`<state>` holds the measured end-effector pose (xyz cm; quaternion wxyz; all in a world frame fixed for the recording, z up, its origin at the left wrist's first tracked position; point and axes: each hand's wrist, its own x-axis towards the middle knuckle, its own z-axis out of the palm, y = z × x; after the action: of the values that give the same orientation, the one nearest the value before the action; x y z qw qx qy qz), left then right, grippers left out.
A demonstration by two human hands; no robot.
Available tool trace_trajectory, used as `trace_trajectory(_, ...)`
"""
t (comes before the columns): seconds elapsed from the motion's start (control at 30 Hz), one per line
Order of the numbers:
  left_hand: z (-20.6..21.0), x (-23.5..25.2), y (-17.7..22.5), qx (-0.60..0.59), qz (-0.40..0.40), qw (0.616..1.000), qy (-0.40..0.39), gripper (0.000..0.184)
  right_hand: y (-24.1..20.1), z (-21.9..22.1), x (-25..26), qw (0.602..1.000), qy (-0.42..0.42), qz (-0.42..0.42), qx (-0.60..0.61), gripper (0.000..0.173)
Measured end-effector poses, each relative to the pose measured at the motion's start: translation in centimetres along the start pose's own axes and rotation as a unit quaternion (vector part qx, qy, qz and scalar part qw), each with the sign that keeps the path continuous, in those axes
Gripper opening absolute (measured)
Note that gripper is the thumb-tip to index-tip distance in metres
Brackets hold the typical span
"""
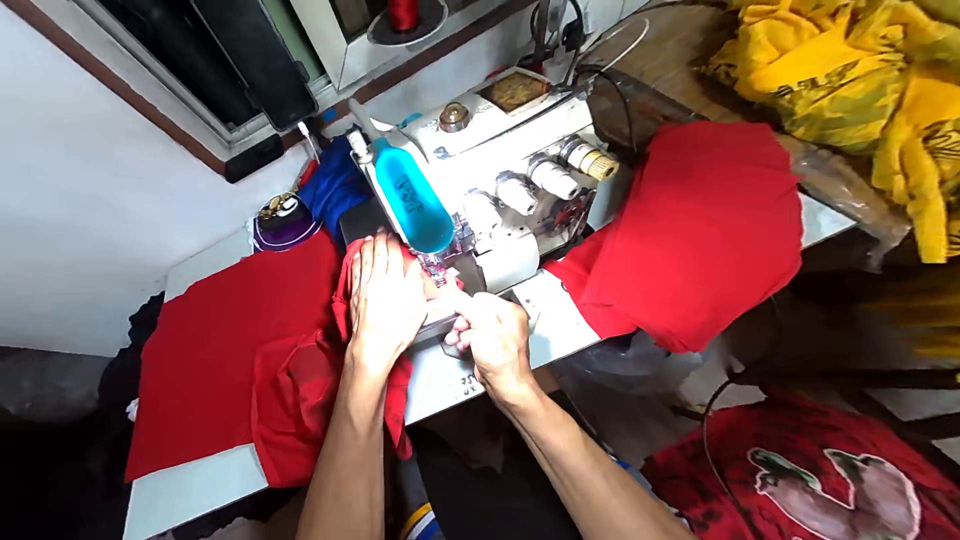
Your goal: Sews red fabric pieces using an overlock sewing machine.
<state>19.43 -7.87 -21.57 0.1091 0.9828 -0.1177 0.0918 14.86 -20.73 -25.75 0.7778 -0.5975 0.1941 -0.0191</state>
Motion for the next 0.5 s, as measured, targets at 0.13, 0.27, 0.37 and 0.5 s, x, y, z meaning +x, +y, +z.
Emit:
trace_trajectory(0.13,-0.4,0.8,0.7,-0.048,-0.14,0.989,-0.006,0.064,0.6,-0.1,0.2,0.999,0.004,-0.03,0.016,0.041)
trace_trajectory(0.27,0.2,-1.8,0.3,-0.086,-0.241,0.966,0.031,0.068,0.3,-0.7,-1.6,0.998,-0.057,0.022,-0.033,0.033)
trace_trajectory(0.37,2.3,-8.4,1.6,-0.106,-0.207,0.964,0.132,0.054,0.4,0.0,-2.9,0.983,-0.158,0.068,-0.066,0.037)
trace_trajectory(0.5,3.4,-15.7,1.2,-0.116,-0.175,0.956,0.203,0.058,0.9,0.3,-2.3,0.973,-0.223,0.029,-0.048,0.043)
